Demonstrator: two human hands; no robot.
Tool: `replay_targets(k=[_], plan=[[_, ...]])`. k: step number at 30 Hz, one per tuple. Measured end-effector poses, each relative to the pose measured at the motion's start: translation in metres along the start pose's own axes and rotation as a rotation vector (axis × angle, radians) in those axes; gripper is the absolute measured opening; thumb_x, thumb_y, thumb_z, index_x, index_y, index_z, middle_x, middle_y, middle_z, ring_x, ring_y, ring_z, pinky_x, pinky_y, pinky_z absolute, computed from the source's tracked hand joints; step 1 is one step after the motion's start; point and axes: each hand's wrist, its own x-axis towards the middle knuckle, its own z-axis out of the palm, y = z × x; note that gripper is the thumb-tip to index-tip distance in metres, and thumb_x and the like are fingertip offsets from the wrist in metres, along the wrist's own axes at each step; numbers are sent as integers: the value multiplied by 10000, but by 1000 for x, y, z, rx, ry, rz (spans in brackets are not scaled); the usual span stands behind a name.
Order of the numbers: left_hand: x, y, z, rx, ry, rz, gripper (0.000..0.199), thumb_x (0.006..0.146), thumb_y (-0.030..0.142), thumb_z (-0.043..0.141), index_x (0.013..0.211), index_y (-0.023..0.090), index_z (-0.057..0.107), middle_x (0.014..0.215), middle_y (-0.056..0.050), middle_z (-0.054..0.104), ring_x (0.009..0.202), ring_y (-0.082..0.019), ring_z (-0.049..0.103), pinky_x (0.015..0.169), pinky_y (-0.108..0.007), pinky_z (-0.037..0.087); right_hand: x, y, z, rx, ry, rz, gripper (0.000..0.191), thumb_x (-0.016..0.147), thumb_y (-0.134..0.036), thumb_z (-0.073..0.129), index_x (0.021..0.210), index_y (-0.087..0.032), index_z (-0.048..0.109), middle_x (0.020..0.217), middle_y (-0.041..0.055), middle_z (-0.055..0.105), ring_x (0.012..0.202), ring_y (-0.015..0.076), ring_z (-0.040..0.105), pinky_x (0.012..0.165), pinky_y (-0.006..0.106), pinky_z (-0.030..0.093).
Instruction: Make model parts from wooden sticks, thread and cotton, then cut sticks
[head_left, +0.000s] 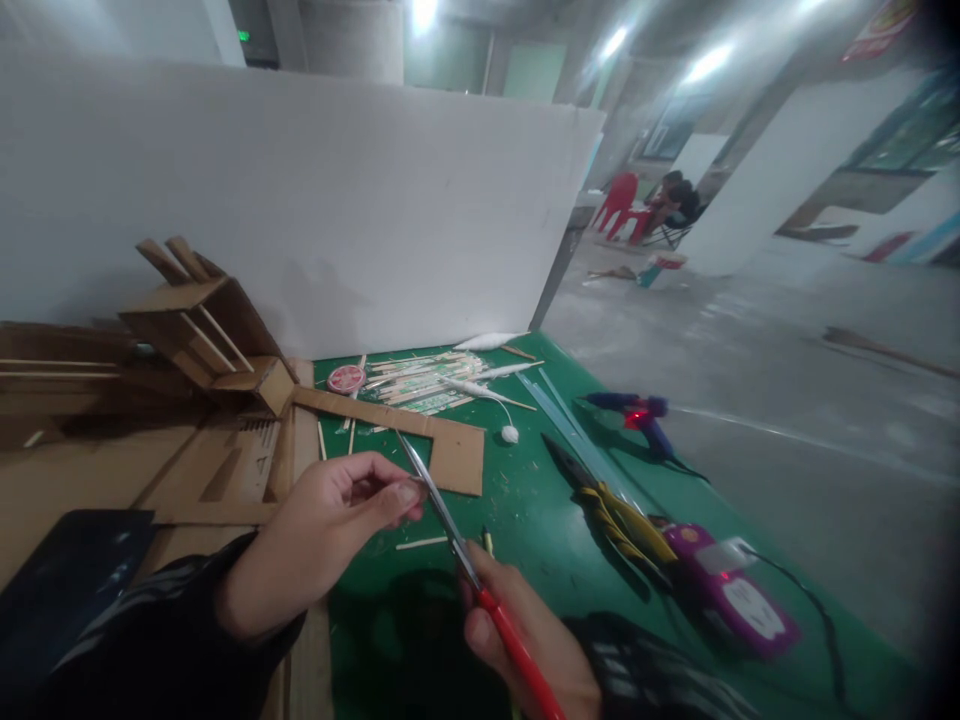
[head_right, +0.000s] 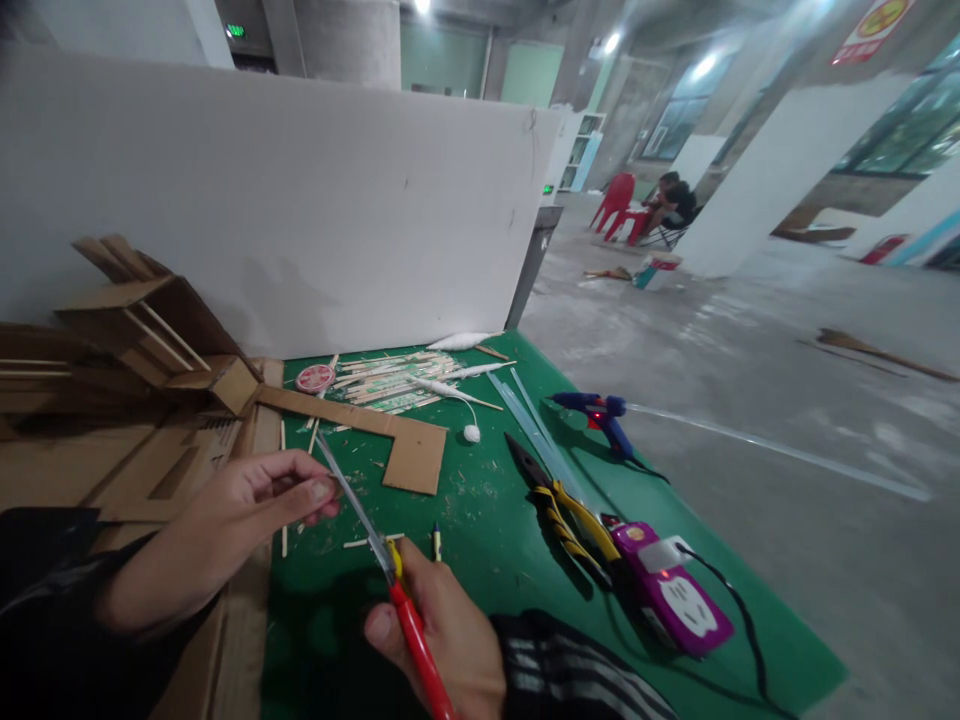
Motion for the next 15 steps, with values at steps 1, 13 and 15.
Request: replay_targets(k=[1, 13, 15], plan=[[0, 0, -1, 15, -3, 4, 197, 832, 372, 668, 803, 180, 701, 762, -24, 718, 747, -153, 641, 686, -221, 482, 0, 0, 0, 2, -12, 10, 572, 859, -724, 361, 958, -180, 507, 729, -18, 425, 629, 136, 332, 583, 278, 330], [0, 5, -7, 143, -13, 55, 188, 825, 382, 658, 781, 204, 701, 763, -24, 708, 741, -175, 658, 689, -236, 506, 0, 3, -1, -52, -44, 76, 648, 827, -782, 343, 992, -176, 499, 674, -48, 347, 596, 116, 289, 540, 250, 286], [-1, 6, -8, 165, -13, 53, 181, 823, 378, 662, 794, 205, 707, 769, -21, 708, 734, -169, 657, 688, -232, 507, 0, 4, -1, -54, -45, 72, 644, 835, -774, 343, 984, -168, 503, 679, -46, 362, 591, 112, 291, 531, 248, 277]])
